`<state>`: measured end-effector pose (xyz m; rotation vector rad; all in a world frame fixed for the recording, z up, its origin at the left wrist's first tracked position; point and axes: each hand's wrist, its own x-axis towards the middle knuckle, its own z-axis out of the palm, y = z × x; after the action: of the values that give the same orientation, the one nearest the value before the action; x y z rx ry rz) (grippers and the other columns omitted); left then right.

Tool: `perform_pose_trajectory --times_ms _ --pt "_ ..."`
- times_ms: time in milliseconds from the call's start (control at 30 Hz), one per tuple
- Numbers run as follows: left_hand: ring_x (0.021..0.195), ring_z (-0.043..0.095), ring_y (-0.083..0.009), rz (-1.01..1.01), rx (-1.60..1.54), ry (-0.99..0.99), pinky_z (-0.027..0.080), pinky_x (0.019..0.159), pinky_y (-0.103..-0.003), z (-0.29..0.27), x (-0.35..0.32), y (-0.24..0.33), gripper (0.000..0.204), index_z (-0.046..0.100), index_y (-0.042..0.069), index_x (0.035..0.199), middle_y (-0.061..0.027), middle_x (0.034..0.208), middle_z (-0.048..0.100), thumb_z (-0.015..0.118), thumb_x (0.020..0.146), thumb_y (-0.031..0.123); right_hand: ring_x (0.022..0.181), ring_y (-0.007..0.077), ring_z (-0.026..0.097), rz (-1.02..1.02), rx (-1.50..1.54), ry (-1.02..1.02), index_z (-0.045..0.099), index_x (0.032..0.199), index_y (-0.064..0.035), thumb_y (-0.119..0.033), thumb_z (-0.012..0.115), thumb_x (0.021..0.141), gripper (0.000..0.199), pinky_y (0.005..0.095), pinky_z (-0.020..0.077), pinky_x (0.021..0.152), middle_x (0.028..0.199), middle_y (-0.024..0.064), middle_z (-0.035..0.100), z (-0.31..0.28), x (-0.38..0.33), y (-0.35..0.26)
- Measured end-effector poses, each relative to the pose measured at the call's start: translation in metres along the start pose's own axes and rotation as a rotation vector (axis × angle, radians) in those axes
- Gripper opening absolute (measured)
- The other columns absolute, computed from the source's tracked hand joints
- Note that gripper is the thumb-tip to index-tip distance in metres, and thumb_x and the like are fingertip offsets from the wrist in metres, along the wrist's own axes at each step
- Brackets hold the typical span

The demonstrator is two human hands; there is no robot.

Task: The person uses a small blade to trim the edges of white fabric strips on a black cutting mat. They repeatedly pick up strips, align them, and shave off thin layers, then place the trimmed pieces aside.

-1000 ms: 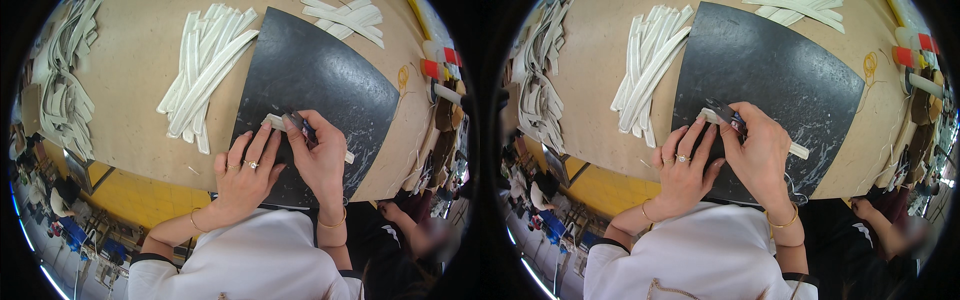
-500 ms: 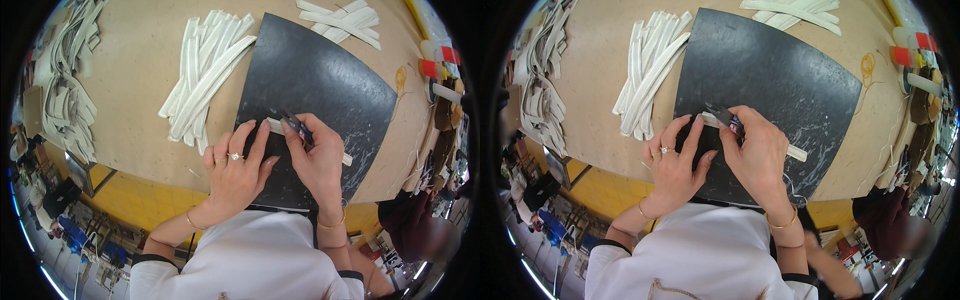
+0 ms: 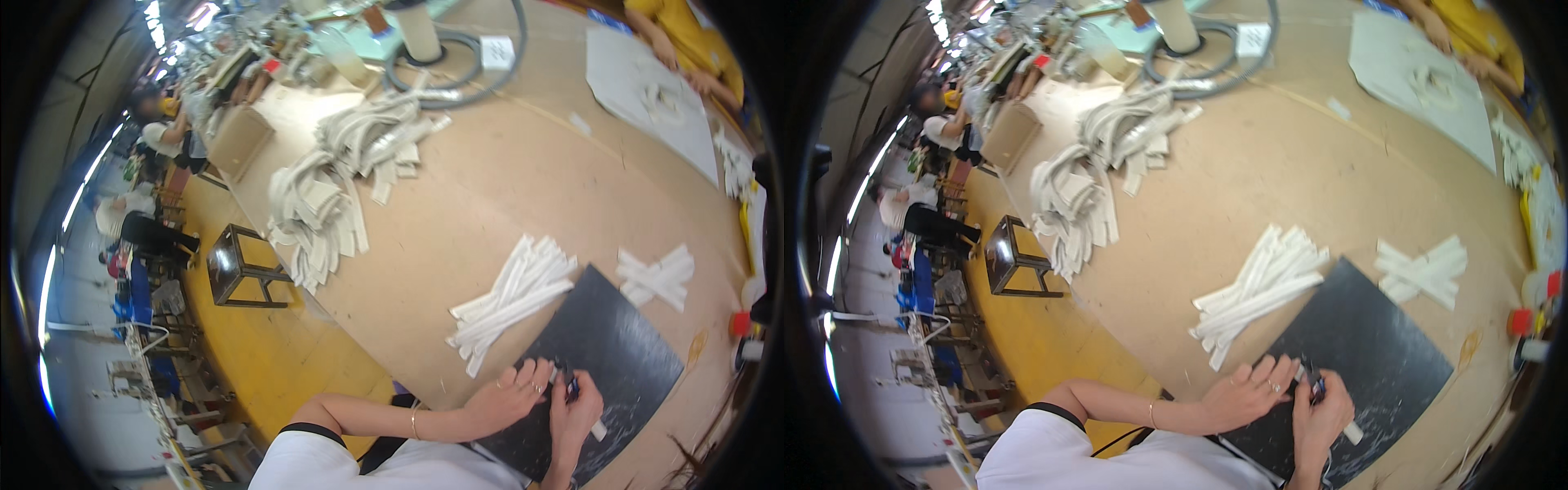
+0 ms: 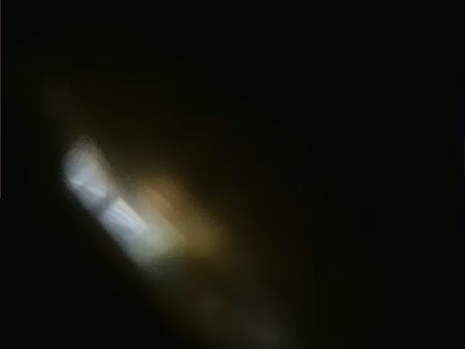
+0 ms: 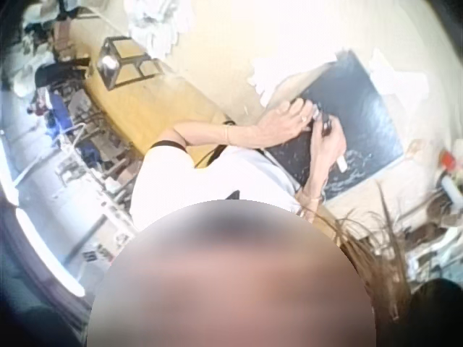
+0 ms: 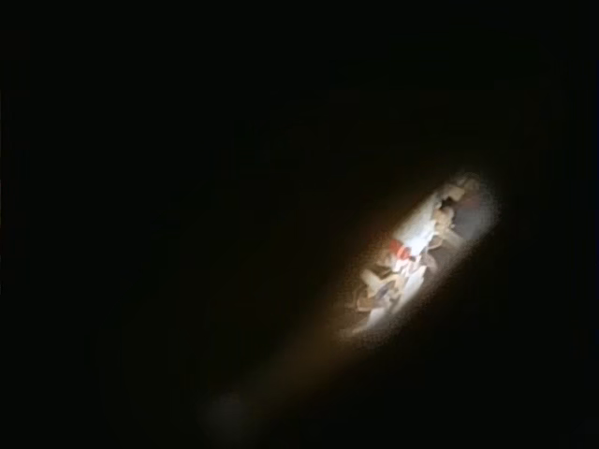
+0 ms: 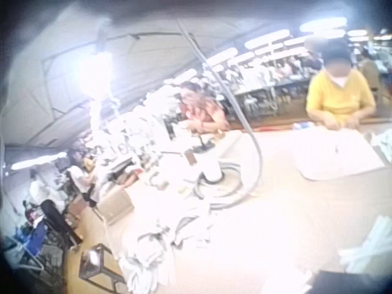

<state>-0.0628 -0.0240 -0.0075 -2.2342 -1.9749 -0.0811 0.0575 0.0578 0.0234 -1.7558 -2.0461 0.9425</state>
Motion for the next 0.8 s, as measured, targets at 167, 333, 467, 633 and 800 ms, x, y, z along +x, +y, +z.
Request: perform_pose_trajectory --times_ms 167,333,467,633,800 --pt "0.115 0.049 -0.0219 0.023 -0.076 -0.003 0.035 0.086 -0.032 0.004 0.001 0.003 0.048 0.059 -0.001 0.128 -0.0082 0.129 0.056 0.057 0.095 0.035 0.055 0.0286 0.059 -0.006 0.016 0.059 0.065 0.082 -0.0025 -0.018 0.073 0.080 0.018 0.0397 0.0434 0.055 0.060 0.0116 0.057 0.007 -0.001 0.011" --pt "0.119 0.051 -0.0275 -0.021 -0.597 -0.008 0.040 0.095 -0.040 0.016 0.003 -0.024 0.043 0.060 0.005 0.127 -0.0115 0.132 0.055 0.060 0.093 0.031 0.061 0.0343 0.063 -0.039 -0.062 0.091 0.068 0.085 -0.0028 -0.024 0.073 0.079 0.023 0.0433 0.0472 0.060 0.063 0.0143 0.062 0.012 0.002 0.023" --pt "0.131 0.046 -0.0337 -0.074 -0.256 0.461 0.037 0.102 -0.050 0.026 0.036 -0.139 0.055 0.056 0.012 0.136 -0.0159 0.146 0.046 0.068 0.085 0.030 0.073 0.0373 0.067 -0.057 -0.125 -0.050 0.072 0.094 -0.0095 -0.042 0.064 0.089 0.034 0.0464 0.0502 0.069 0.075 0.0162 0.068 0.007 0.006 0.029" --pt "0.146 0.005 -0.0529 -0.669 0.220 0.844 0.012 0.115 -0.063 0.000 0.089 -0.327 0.081 0.019 0.004 0.157 -0.0341 0.159 0.001 0.060 0.095 0.038 0.073 0.0387 0.066 -0.111 -0.165 -0.030 0.071 0.093 -0.0095 -0.040 0.064 0.088 0.032 0.0466 0.0501 0.069 0.075 0.0162 0.068 0.007 0.009 0.032" --pt "0.151 -0.002 -0.0422 -0.921 -0.040 0.404 0.006 0.121 -0.056 0.023 0.085 -0.405 0.085 0.020 0.006 0.157 -0.0261 0.163 0.001 0.058 0.094 0.048 0.077 0.0383 0.068 -0.068 -0.198 -0.006 0.072 0.094 -0.0114 -0.040 0.064 0.088 0.031 0.0464 0.0512 0.072 0.078 0.0157 0.070 0.011 0.006 0.034"
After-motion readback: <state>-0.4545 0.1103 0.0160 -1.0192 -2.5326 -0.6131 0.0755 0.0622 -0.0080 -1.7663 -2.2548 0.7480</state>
